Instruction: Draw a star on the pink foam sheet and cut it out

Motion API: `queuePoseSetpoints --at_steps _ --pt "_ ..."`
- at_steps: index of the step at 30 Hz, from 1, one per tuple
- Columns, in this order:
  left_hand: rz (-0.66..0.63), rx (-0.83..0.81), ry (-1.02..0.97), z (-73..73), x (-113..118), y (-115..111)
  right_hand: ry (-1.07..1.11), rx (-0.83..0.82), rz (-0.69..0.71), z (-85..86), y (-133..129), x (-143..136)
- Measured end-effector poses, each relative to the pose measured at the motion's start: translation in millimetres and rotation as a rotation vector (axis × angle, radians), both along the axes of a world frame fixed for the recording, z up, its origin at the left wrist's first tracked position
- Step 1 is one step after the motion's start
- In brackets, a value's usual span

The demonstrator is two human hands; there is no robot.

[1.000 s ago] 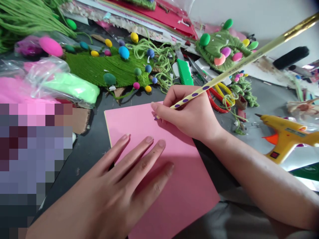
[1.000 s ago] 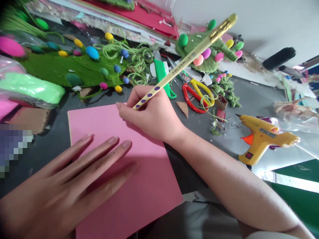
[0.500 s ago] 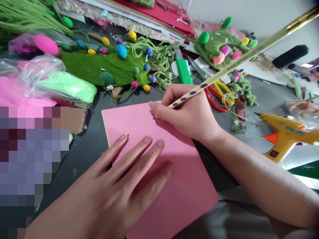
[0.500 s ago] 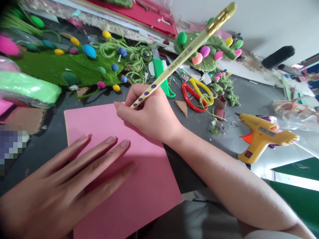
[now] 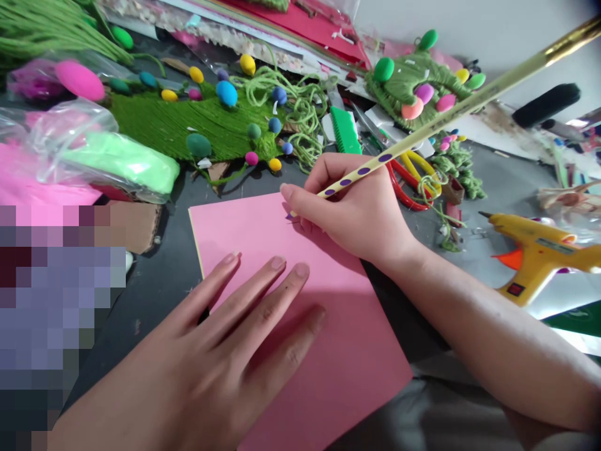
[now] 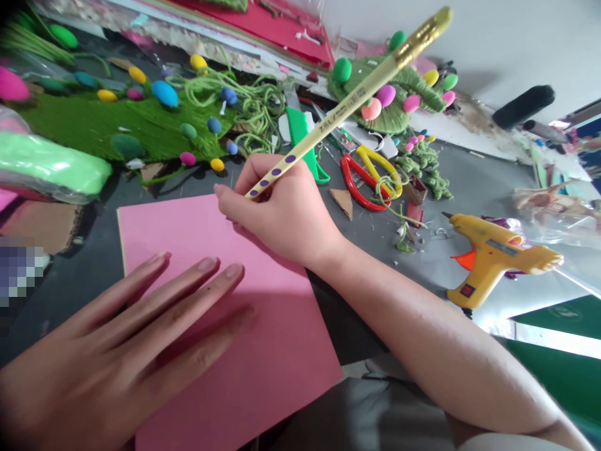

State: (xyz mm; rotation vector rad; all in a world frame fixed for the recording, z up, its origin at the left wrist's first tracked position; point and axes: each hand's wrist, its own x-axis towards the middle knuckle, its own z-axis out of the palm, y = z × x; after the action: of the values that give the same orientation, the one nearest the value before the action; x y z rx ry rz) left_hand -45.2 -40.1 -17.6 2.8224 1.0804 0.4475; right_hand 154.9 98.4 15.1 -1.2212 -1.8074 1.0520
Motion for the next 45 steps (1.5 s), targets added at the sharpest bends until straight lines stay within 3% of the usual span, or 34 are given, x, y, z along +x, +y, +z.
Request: queuePoseSetpoints --at_steps 45 --pt "-0.014 -0.016 0.007 -0.3 -0.2 0.2 -0.031 -0.017 0.058 3.5 1.4 2.0"
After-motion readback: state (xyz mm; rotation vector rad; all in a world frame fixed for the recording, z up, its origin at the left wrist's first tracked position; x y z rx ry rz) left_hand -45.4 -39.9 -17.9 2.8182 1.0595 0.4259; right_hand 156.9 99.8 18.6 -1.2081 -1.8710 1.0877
